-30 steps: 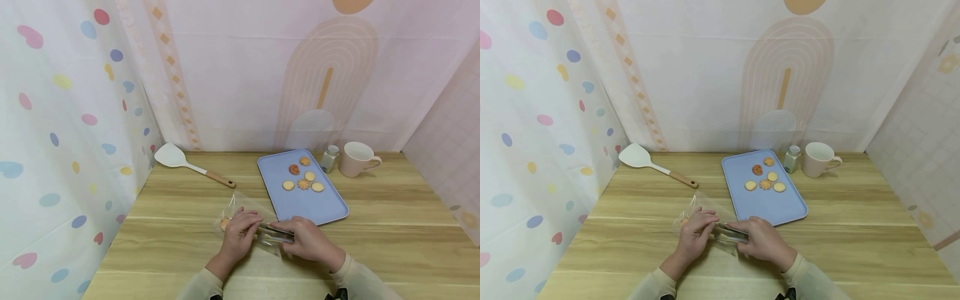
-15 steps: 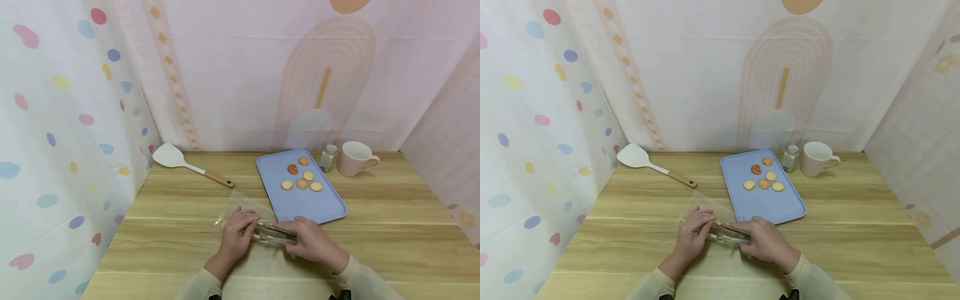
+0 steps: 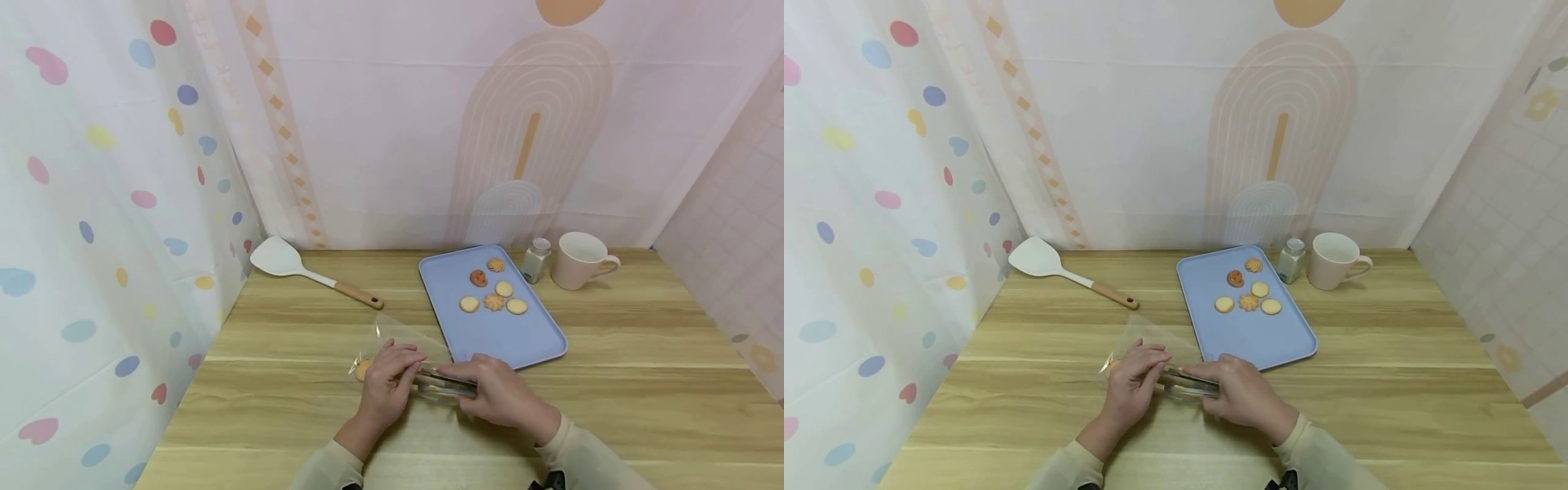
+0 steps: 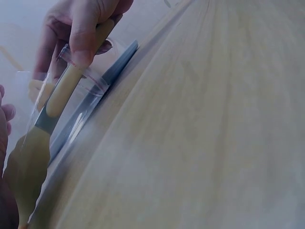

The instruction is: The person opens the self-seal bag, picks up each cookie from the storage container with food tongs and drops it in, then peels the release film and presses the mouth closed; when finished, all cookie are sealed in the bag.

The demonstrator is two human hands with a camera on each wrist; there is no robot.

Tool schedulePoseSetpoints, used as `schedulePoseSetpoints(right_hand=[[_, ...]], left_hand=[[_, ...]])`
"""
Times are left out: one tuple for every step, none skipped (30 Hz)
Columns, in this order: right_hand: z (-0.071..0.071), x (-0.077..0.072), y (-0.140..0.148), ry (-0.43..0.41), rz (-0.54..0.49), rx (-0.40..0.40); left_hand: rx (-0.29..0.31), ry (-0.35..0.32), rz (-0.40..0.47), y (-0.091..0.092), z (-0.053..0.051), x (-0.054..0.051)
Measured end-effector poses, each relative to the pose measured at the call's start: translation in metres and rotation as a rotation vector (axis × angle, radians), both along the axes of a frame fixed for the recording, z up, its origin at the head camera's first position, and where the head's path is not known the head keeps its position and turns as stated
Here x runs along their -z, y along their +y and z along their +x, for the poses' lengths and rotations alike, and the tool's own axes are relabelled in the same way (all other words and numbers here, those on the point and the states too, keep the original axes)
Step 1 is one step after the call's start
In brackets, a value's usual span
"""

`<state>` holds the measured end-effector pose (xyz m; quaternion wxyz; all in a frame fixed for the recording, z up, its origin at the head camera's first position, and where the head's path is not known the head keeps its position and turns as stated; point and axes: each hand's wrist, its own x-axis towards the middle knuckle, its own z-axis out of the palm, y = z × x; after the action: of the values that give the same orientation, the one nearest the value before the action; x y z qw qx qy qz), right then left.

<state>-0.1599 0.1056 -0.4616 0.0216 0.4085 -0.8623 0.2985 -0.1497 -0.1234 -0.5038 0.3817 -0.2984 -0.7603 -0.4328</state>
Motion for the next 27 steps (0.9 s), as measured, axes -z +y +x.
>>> schedulePoseSetpoints(right_hand=[[0.001,0.000,0.002,0.004,-0.001,0.003],[0.001,0.000,0.004,0.007,-0.002,0.008],[0.002,-0.001,0.006,0.009,-0.004,0.014],[0.003,-0.001,0.009,0.015,-0.007,0.020],[0.004,-0.001,0.013,0.021,-0.008,0.024],[0.005,-0.002,0.017,0.021,-0.010,0.031],[0.006,-0.002,0.021,0.026,-0.012,0.036],[0.007,-0.003,0.026,0.029,-0.016,0.040],[0.008,-0.003,0.031,0.033,-0.022,0.043],[0.009,-0.004,0.037,0.033,-0.031,0.045],[0.010,-0.005,0.043,0.026,-0.040,0.046],[0.011,-0.006,0.049,0.020,-0.051,0.049],[0.013,-0.007,0.055,0.021,-0.062,0.049],[0.014,-0.009,0.062,0.020,-0.073,0.049],[0.015,-0.011,0.068,0.020,-0.080,0.053],[0.016,-0.012,0.074,0.020,-0.091,0.056],[0.016,-0.014,0.080,0.020,-0.098,0.068],[0.017,-0.015,0.085,0.027,-0.105,0.079],[0.017,-0.017,0.091,0.036,-0.110,0.092],[0.017,-0.019,0.097,0.043,-0.115,0.107],[0.016,-0.022,0.102,0.046,-0.121,0.121],[0.015,-0.024,0.108,0.052,-0.128,0.137],[0.014,-0.026,0.113,0.059,-0.135,0.154],[0.013,-0.028,0.119,0.065,-0.141,0.171],[0.011,-0.030,0.124,0.070,-0.144,0.190],[0.010,-0.031,0.129,0.074,-0.147,0.210],[0.008,-0.033,0.133,0.082,-0.145,0.236]], left_hand=[[-0.001,-0.002,0.000,0.000,0.000,0.000],[-0.003,-0.004,0.001,-0.001,0.000,0.000],[-0.005,-0.006,0.003,-0.001,0.000,0.000],[-0.006,-0.009,0.004,-0.002,0.001,0.000],[-0.008,-0.015,0.005,-0.002,0.001,0.000],[-0.011,-0.018,0.006,-0.002,0.001,0.001],[-0.013,-0.019,0.006,-0.002,0.001,0.001],[-0.014,-0.022,0.006,-0.003,0.001,0.001],[-0.015,-0.026,0.006,-0.003,0.000,0.001],[-0.017,-0.031,0.005,-0.003,0.000,0.002],[-0.018,-0.035,0.006,-0.004,-0.001,0.002],[-0.022,-0.039,0.004,-0.004,-0.001,0.003],[-0.023,-0.046,0.005,-0.005,-0.002,0.004],[-0.025,-0.054,0.007,-0.005,-0.003,0.004],[-0.028,-0.061,0.008,-0.006,-0.003,0.005],[-0.031,-0.069,0.009,-0.006,-0.004,0.005],[-0.034,-0.076,0.010,-0.007,-0.004,0.005],[-0.034,-0.083,0.012,-0.008,-0.005,0.005],[-0.035,-0.091,0.013,-0.008,-0.005,0.005],[-0.037,-0.095,0.011,-0.009,-0.005,0.005],[-0.039,-0.100,0.009,-0.009,-0.005,0.005],[-0.041,-0.105,0.008,-0.010,-0.006,0.005],[-0.044,-0.110,0.008,-0.010,-0.006,0.004],[-0.046,-0.112,0.008,-0.011,-0.006,0.004],[-0.050,-0.116,0.007,-0.011,-0.006,0.004],[-0.052,-0.121,0.007,-0.011,-0.006,0.003],[-0.053,-0.126,0.007,-0.011,-0.007,0.003]])
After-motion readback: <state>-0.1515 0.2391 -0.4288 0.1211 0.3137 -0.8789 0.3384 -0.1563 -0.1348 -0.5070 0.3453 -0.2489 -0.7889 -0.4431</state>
